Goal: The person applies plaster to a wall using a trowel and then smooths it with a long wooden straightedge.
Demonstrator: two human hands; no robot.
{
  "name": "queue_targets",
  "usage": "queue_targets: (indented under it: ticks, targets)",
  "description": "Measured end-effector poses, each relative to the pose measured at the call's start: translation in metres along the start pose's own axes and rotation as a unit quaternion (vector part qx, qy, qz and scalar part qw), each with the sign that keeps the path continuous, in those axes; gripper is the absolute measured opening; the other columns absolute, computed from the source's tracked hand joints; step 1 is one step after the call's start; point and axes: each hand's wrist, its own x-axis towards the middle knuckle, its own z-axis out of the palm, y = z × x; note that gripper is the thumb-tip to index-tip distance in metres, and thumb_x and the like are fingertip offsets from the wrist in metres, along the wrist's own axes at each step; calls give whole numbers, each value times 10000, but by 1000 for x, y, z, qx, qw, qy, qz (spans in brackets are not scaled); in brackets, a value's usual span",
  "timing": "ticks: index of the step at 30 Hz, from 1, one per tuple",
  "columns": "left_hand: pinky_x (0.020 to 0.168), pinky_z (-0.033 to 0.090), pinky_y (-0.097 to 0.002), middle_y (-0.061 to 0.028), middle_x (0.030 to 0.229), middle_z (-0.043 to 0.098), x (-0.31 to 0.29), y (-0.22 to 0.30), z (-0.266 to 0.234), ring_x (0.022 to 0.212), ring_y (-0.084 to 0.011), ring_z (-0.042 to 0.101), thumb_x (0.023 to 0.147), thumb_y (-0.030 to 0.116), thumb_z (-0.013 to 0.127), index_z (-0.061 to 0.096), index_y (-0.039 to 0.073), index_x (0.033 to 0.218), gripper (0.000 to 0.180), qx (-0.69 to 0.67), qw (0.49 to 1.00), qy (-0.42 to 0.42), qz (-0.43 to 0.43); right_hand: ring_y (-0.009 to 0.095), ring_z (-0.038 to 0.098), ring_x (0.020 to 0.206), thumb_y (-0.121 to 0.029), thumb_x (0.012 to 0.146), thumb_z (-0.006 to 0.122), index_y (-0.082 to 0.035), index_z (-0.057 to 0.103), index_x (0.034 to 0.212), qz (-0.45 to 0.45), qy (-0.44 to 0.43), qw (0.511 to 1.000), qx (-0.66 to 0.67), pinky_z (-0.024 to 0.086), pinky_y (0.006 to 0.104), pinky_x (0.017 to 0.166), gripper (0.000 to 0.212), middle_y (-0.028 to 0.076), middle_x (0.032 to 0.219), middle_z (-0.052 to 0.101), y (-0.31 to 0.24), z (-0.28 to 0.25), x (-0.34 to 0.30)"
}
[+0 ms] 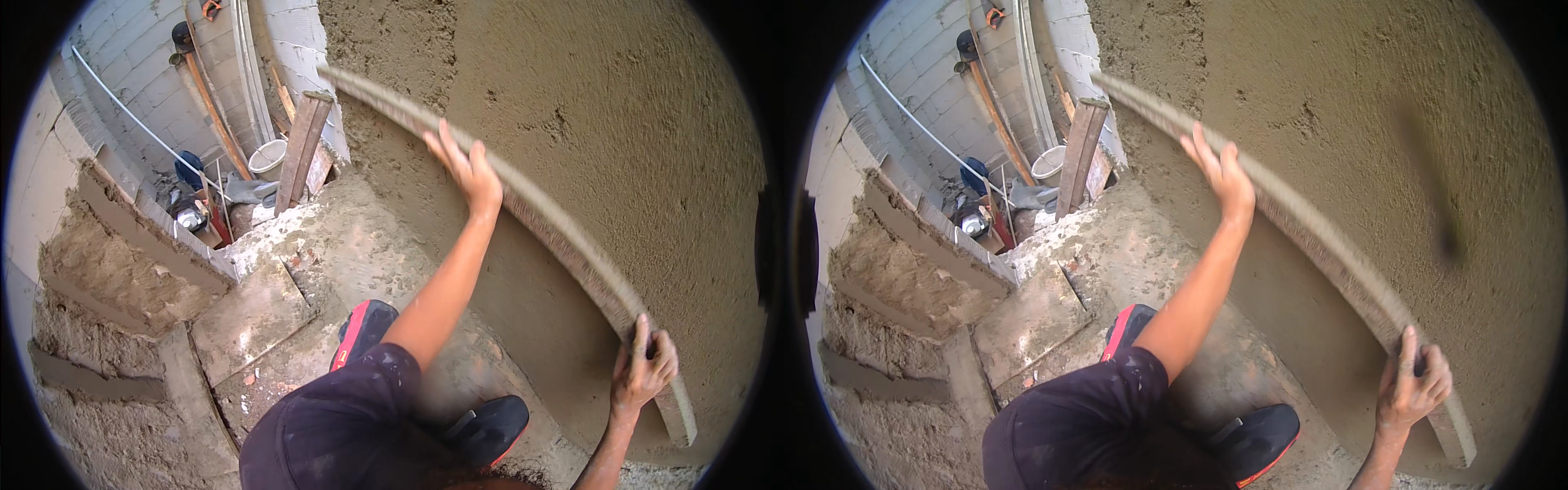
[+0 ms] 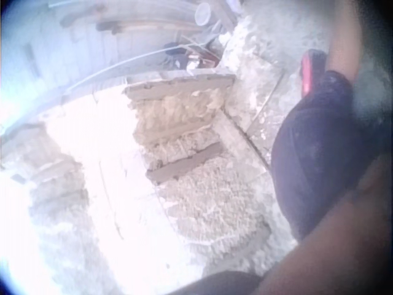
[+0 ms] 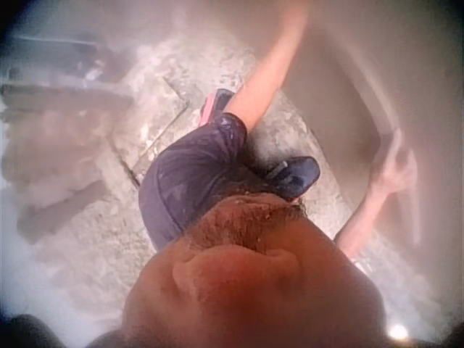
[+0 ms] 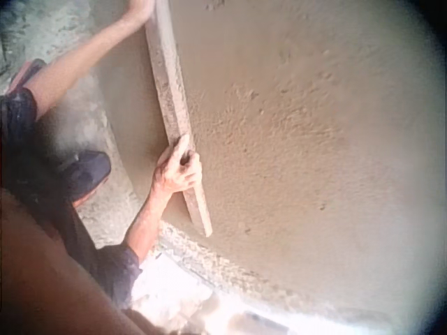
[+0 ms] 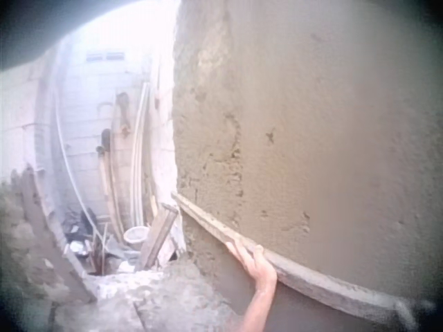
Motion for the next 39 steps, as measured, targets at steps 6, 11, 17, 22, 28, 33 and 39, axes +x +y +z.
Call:
queue_targets:
  ticks: [6,11,17,22,28,33,39]
  targets:
    - [1233,66,-457,-247,1657,-63,-85,-45,-21,1545,-367,-14,979,126,458,218,42,1580,652,-2,1000,-17,-12,242,557,979,-113,832,794,-182,694,1262,11,-16,1000,0,409,392,898,447,57,1088,569,5,7,-78]
    - [1230,76,-467,-253,1654,-73,-31,10,11,1544,-380,-19,992,143,446,181,43,1589,661,-44,999,-5,21,261,557,1038,-119,824,798,-181,676,1314,9,40,998,-37,415,391,949,509,83,1118,569,21,-2,-26]
    - [1244,31,-506,-260,1650,-65,91,146,102,1532,-420,-68,973,196,423,159,28,1579,682,-62,993,-33,91,243,575,1100,-22,741,755,-179,633,1382,64,110,990,-65,404,395,997,671,75,1137,583,43,-24,81]
    - [1250,47,-521,-269,1647,-43,210,231,137,1526,-441,-53,961,210,407,162,8,1568,686,-31,996,0,89,196,575,1162,-83,811,760,-328,553,1438,42,174,976,-123,455,388,1037,704,-7,1178,603,68,-36,197]
    - [1234,57,-558,-295,1621,32,203,202,146,1504,-479,10,964,240,426,195,47,1560,668,-10,991,24,133,179,568,1143,-146,867,740,-285,550,1447,40,149,977,-150,464,367,1009,626,-9,1167,596,66,-38,181]
    - [1243,18,-544,-273,1642,-67,137,190,120,1514,-471,-75,959,205,416,124,30,1583,711,-32,992,-33,116,195,583,1097,-108,834,742,-222,560,1446,78,153,980,-101,459,345,985,649,14,1149,607,53,-25,117]
    - [1209,160,-584,-344,1579,212,216,276,172,1476,-524,161,916,238,477,365,-29,1486,640,11,977,100,186,191,647,1052,-45,871,703,-235,527,1462,61,176,979,-77,536,354,960,645,40,1231,639,116,-21,181]
